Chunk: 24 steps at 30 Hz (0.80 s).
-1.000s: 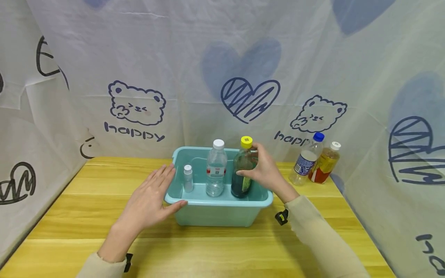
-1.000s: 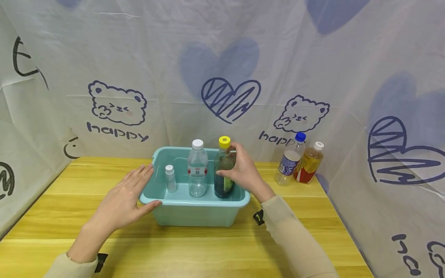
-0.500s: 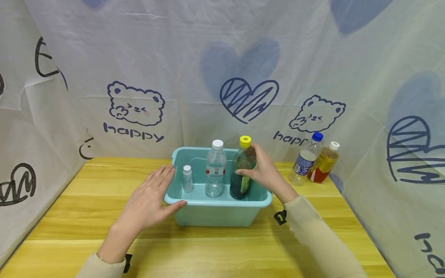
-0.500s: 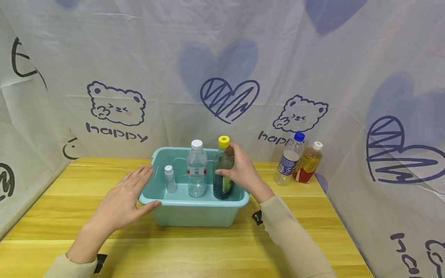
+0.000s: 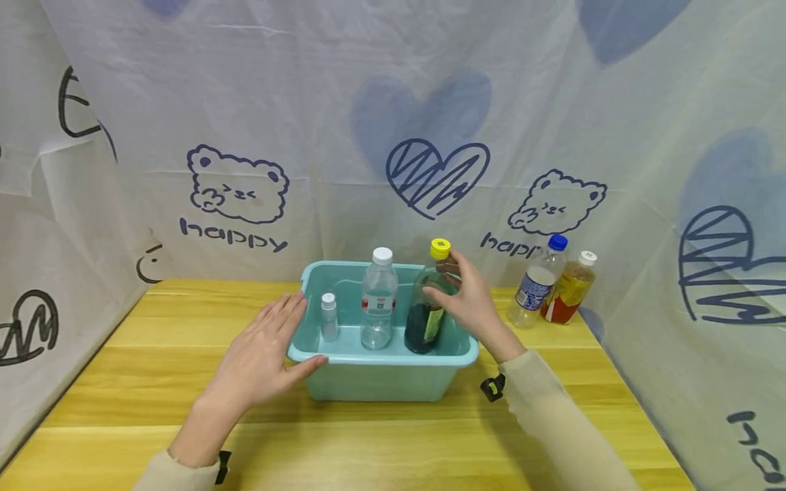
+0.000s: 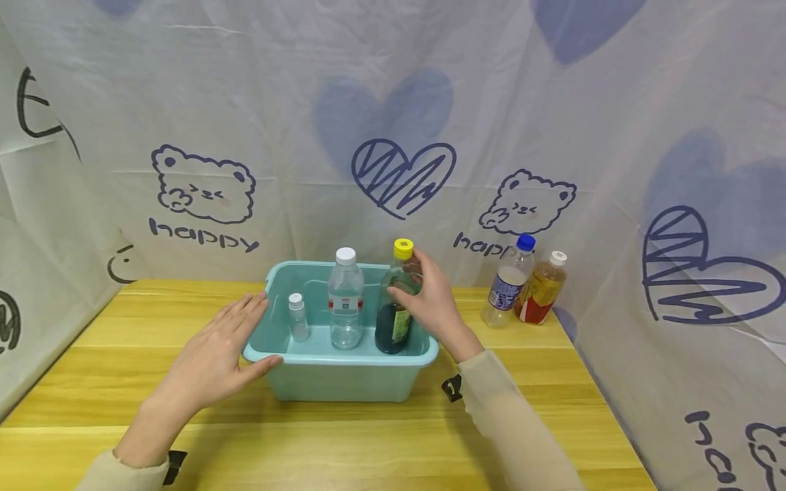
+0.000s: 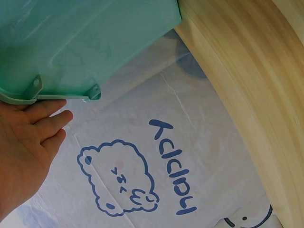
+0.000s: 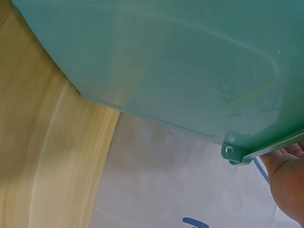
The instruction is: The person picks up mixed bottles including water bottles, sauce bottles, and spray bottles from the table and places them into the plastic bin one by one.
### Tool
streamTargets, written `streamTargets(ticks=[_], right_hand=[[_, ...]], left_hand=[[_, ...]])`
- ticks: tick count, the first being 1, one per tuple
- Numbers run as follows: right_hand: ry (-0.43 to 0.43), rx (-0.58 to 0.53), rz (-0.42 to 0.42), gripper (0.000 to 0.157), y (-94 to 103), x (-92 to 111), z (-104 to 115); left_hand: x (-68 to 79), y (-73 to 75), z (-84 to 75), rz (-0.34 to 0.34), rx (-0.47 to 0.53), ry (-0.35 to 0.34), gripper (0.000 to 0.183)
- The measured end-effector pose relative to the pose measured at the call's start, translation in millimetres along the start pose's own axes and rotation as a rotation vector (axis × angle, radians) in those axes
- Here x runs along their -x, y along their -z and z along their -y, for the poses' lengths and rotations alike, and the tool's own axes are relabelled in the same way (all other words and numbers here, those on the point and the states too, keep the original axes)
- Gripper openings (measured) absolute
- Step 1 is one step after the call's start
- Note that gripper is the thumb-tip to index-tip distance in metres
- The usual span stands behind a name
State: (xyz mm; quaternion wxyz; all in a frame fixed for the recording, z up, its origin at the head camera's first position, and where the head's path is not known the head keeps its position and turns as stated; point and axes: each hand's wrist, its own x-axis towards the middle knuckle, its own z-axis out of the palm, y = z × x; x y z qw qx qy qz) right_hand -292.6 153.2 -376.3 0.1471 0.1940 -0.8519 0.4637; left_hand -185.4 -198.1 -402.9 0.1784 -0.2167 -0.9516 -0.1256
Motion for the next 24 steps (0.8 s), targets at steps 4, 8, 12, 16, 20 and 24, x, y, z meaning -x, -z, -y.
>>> streamTargets(ticks=[4, 8, 12, 16, 20, 24], right_hand=[[0.005, -0.015, -0.009, 0.08, 0.4, 0, -2], [0.008, -0.057, -0.015, 0.081, 1.6, 2, -3], [0.025, -0.093, -0.032, 0.078, 4.3, 5, -2], [0.037, -0.122, -0.06, 0.073, 6.9, 8, 0], [0.08, -0.158, -0.118, 0.067, 9.2, 13, 1], [0.133, -0.181, -0.204, 0.063, 12.5, 19, 0]], left_hand=[[0.2, -0.3, -0.2, 0.005, 0.001, 0.003, 0.098], [0.7, -0.9, -0.3, 0.013, 0.005, 0.008, 0.098], [0.7, -1.4, 0.1, 0.007, 0.005, 0.006, 0.098], [0.8, -1.1, 0.2, -0.003, 0.003, 0.001, 0.098], [1.0, -0.6, 0.2, -0.001, 0.003, 0.002, 0.098], [0.7, -0.5, 0.0, 0.0, 0.003, 0.003, 0.098]])
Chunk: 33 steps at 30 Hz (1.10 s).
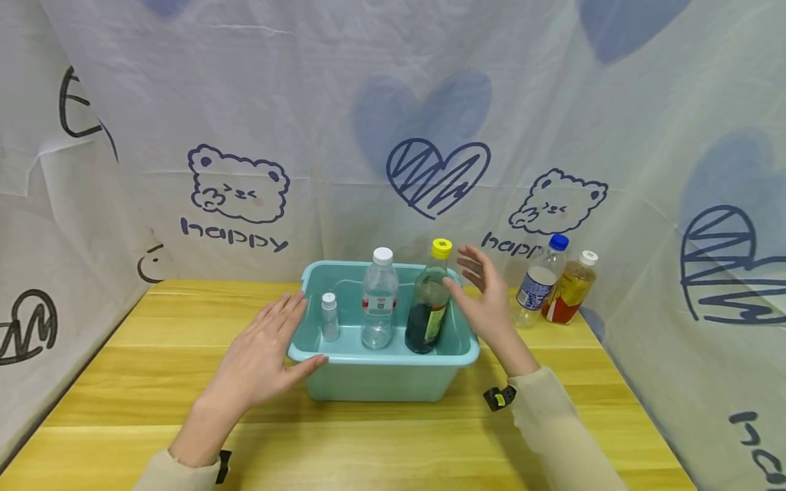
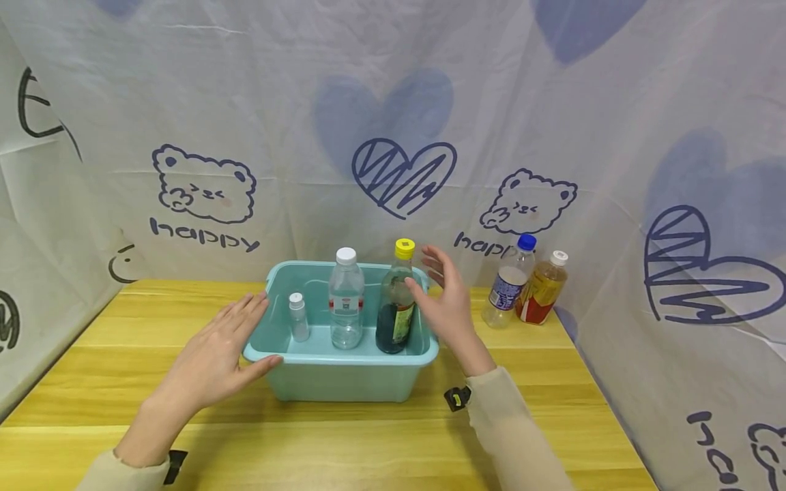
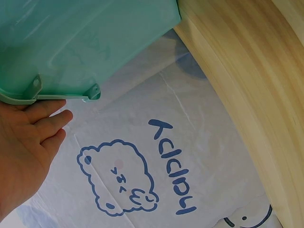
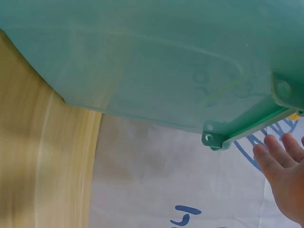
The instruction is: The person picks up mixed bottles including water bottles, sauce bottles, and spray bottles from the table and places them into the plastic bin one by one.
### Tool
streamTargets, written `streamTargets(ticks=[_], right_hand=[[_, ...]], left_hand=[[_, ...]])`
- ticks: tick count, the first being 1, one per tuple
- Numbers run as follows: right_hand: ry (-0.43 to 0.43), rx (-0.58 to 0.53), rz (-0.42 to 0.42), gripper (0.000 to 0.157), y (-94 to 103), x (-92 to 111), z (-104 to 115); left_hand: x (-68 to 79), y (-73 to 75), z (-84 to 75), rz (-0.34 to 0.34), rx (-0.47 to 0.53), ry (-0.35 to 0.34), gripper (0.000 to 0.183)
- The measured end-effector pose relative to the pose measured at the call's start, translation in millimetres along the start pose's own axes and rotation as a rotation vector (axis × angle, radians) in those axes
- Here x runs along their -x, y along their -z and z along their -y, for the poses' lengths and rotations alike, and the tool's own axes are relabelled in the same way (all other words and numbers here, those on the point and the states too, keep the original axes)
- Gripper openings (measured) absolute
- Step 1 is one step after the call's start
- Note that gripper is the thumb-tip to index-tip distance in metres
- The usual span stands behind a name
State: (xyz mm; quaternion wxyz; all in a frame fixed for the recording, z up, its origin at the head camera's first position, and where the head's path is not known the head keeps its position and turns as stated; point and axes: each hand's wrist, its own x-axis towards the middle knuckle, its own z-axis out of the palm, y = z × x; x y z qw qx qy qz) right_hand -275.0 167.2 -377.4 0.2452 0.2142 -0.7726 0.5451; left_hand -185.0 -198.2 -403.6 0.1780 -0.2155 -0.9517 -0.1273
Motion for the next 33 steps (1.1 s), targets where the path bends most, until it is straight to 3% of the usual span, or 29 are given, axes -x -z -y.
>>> streamTargets(ticks=[12, 19, 33], right_hand=[[0.07, 0.044, -0.263, 0.057, 22.6, 12, -11], [0.088, 0.107, -0.397, 0.047, 35.7, 19, 3], [-0.027, 0.047, -0.684, 0.047, 70.9, 11, -27]], left_hand=[[0.1, 0.0, 0.5, -0.003, -0.005, -0.006, 0.097], [0.7, -0.7, 1.0, -0.006, -0.01, -0.005, 0.098], [0.3, -0.2, 1.1, 0.0, -0.01, -0.003, 0.098]])
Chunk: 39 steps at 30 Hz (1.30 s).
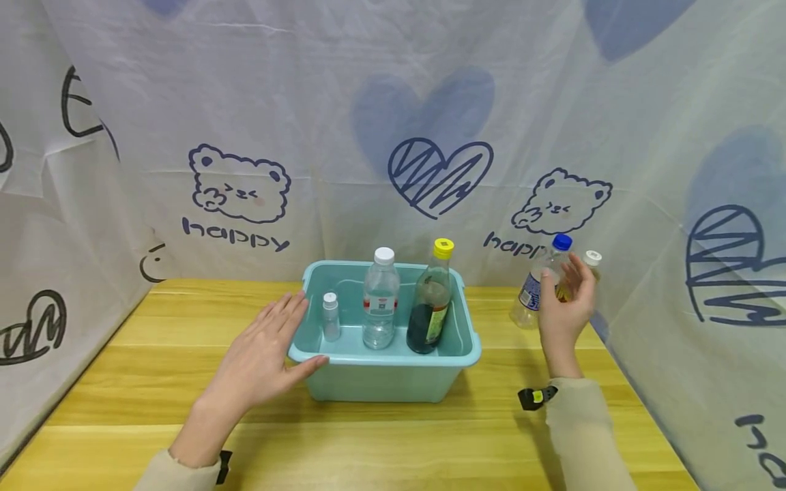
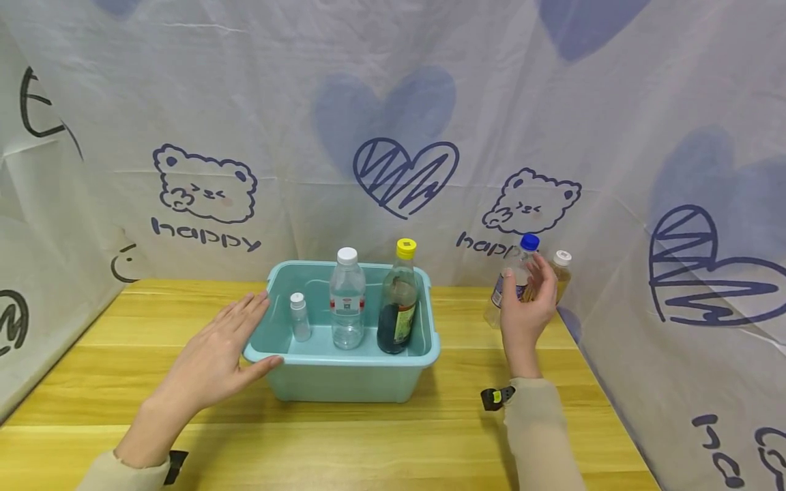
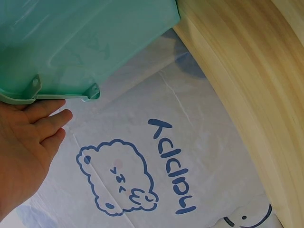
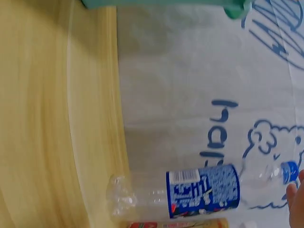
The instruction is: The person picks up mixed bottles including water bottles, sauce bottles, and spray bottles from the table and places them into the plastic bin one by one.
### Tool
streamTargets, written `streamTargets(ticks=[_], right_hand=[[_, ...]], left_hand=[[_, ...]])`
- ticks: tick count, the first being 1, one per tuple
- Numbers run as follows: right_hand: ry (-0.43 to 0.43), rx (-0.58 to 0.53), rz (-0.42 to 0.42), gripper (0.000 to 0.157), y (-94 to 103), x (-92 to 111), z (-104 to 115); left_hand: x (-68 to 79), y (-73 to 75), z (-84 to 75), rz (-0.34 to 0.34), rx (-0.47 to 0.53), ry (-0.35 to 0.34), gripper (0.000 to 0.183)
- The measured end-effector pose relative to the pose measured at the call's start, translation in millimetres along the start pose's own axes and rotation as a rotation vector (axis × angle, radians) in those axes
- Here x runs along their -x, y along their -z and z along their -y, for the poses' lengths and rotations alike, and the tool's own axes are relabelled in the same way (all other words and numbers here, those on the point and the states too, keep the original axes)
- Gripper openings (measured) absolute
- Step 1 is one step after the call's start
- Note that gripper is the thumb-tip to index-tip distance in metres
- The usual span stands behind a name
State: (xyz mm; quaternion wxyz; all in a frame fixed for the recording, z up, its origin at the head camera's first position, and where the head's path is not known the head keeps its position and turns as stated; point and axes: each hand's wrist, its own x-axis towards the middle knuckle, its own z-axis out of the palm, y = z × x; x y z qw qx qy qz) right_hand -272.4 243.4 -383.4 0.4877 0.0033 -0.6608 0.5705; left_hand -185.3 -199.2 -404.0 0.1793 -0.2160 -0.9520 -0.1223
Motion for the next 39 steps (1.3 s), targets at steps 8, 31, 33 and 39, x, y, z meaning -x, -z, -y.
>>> streamTargets(ticks=[8, 31, 33, 39], right_hand=[[-0.086, 0.082, -0.049, 0.049, 8.5, -21, -46], [-0.156, 0.325, 0.129, 0.075, 17.6, -34, -93], [-0.157, 0.331, 0.143, 0.076, 17.7, -35, -95], [-0.166, 0.318, 0.167, 0.075, 17.9, -37, -96]], left_hand=[[-0.5, -0.1, -0.2, 0.002, -0.001, 0.001, 0.098], [0.8, -0.3, -0.4, 0.001, 0.006, -0.001, 0.098], [0.8, -0.1, -0.6, -0.001, 0.006, -0.002, 0.098], [0.2, 1.0, -1.0, -0.002, 0.007, -0.003, 0.098]])
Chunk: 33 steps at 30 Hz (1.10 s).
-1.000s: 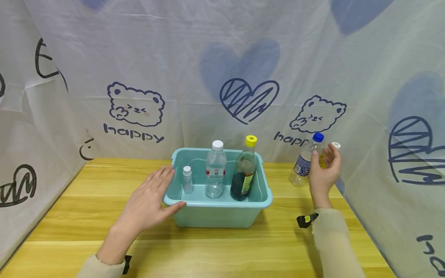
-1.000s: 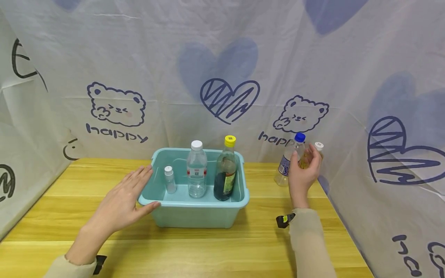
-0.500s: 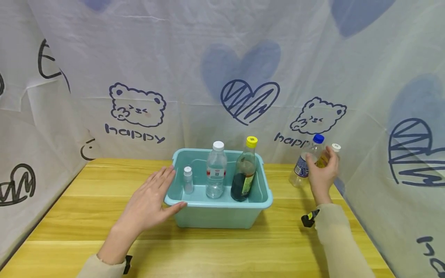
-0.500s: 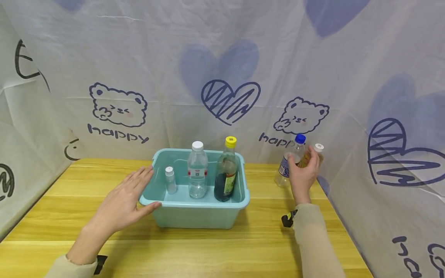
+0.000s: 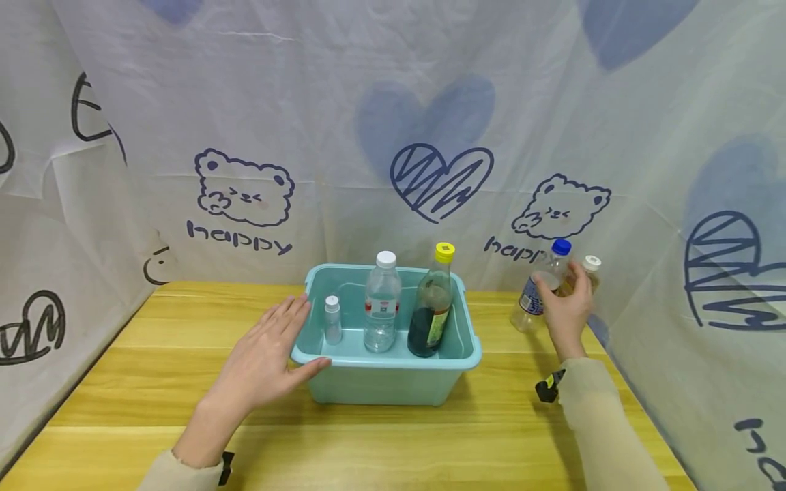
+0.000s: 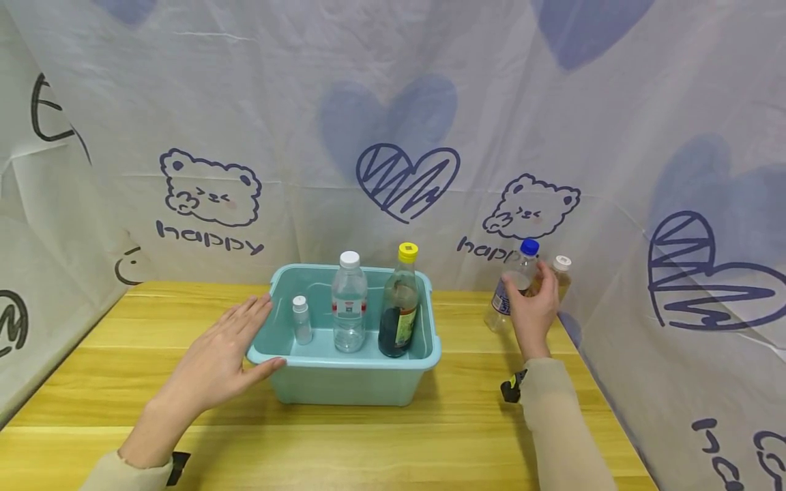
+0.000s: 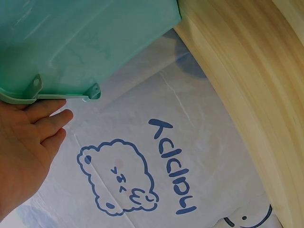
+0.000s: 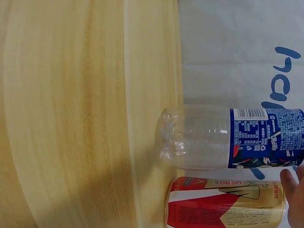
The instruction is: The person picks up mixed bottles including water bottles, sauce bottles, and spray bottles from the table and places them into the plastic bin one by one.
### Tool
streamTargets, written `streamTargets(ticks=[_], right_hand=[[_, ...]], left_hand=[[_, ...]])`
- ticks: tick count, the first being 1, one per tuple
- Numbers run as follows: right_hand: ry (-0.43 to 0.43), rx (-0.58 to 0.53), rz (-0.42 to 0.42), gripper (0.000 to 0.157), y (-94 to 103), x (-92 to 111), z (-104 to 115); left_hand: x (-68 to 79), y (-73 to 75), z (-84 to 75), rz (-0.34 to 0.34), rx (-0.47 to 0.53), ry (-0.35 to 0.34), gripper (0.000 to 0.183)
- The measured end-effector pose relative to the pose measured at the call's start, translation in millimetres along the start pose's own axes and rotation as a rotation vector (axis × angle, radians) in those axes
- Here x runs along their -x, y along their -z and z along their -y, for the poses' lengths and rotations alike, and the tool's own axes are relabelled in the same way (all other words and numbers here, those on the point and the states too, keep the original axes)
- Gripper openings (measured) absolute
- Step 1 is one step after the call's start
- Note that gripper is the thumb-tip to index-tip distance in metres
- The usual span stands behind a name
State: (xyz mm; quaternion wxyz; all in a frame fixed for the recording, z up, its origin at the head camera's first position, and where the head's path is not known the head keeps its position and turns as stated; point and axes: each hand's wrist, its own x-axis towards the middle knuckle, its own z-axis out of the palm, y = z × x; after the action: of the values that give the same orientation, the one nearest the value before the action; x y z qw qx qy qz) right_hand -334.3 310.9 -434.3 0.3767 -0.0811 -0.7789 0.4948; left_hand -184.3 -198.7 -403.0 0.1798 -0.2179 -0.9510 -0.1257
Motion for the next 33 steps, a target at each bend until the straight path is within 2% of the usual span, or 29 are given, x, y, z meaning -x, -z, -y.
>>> streamTargets(ticks=[13, 20, 33], right_hand=[[-0.036, -0.002, 0.025, 0.072, 4.3, 1, 2], [-0.064, -0.075, -0.005, 0.071, 8.7, 6, 6], [-0.06, -0.122, -0.066, 0.068, 9.4, 16, 18]], left_hand=[[-0.5, -0.5, -0.5, -0.001, 0.003, 0.005, 0.098], [-0.9, -0.4, -0.5, -0.002, 0.005, 0.0, 0.097], [-0.6, -0.6, -0.1, 0.004, -0.002, 0.001, 0.098]])
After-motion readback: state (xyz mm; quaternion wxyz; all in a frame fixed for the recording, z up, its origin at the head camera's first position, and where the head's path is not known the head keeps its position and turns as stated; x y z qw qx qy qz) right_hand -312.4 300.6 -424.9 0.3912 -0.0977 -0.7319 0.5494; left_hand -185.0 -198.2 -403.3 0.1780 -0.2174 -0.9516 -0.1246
